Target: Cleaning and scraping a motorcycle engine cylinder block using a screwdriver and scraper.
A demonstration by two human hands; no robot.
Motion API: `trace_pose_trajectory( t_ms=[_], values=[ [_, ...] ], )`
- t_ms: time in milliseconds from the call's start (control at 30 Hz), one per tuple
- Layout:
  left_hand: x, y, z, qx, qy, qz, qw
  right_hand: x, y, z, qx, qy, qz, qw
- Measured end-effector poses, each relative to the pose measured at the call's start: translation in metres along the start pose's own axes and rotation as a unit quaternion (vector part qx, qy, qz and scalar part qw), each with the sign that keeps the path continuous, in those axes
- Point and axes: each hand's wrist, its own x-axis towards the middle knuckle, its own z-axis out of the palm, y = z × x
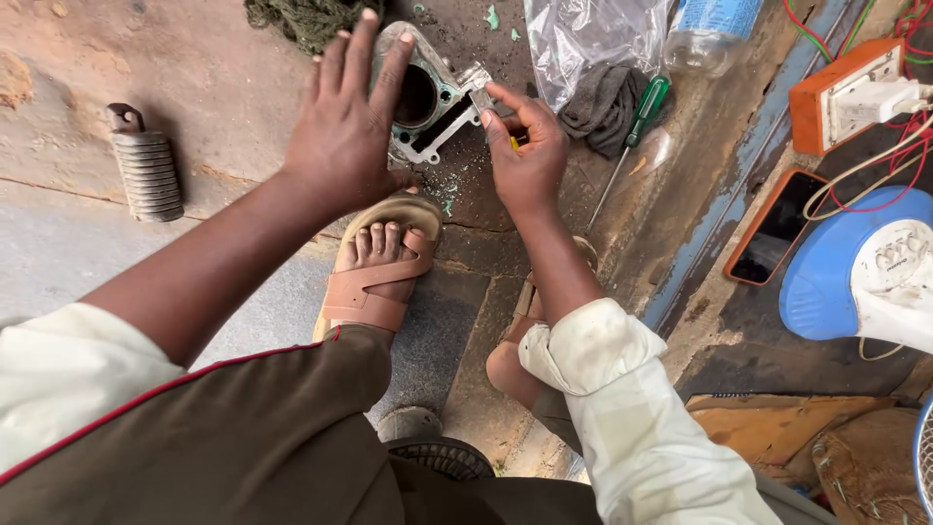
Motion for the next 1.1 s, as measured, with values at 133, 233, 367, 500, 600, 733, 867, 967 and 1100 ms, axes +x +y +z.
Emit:
trace_pose_trajectory(
  t_ms=[133,233,367,500,600,733,867,967,1100],
  values=[
    [-0.001,-0.007,0.014,-0.018,0.042,0.022,0.999,0.002,0.0,0.012,-0.014,0.022,0.0,1.0],
    [0.001,-0.007,0.011,-0.001,0.029,0.011,1.0,0.0,0.004,0.021,-0.031,0.043,0.037,0.998],
    [0.001,-0.006,0.009,0.033,0.021,0.01,0.999,0.0,-0.006,0.021,-0.067,0.054,0.027,0.996],
    [-0.004,-0.003,0.006,0.038,0.022,0.01,0.999,-0.004,-0.016,0.02,-0.081,0.045,0.027,0.995],
    [0.0,-0.004,0.014,0.085,0.035,0.011,0.996,-0.008,-0.012,0.024,-0.074,0.057,0.016,0.995],
    [0.001,0.0,0.002,0.088,0.028,0.007,0.996,-0.002,-0.009,0.027,-0.053,0.063,0.013,0.997],
    [-0.001,0.004,0.002,0.059,0.046,0.011,0.997,-0.004,-0.023,0.02,-0.033,0.058,0.057,0.996],
    [0.006,0.002,-0.004,0.072,0.049,0.006,0.996,0.008,-0.038,0.018,-0.012,0.042,0.134,0.99],
    [0.008,0.012,0.002,0.047,-0.048,-0.053,0.996,0.0,-0.037,0.013,-0.068,0.022,0.089,0.993]
  ],
)
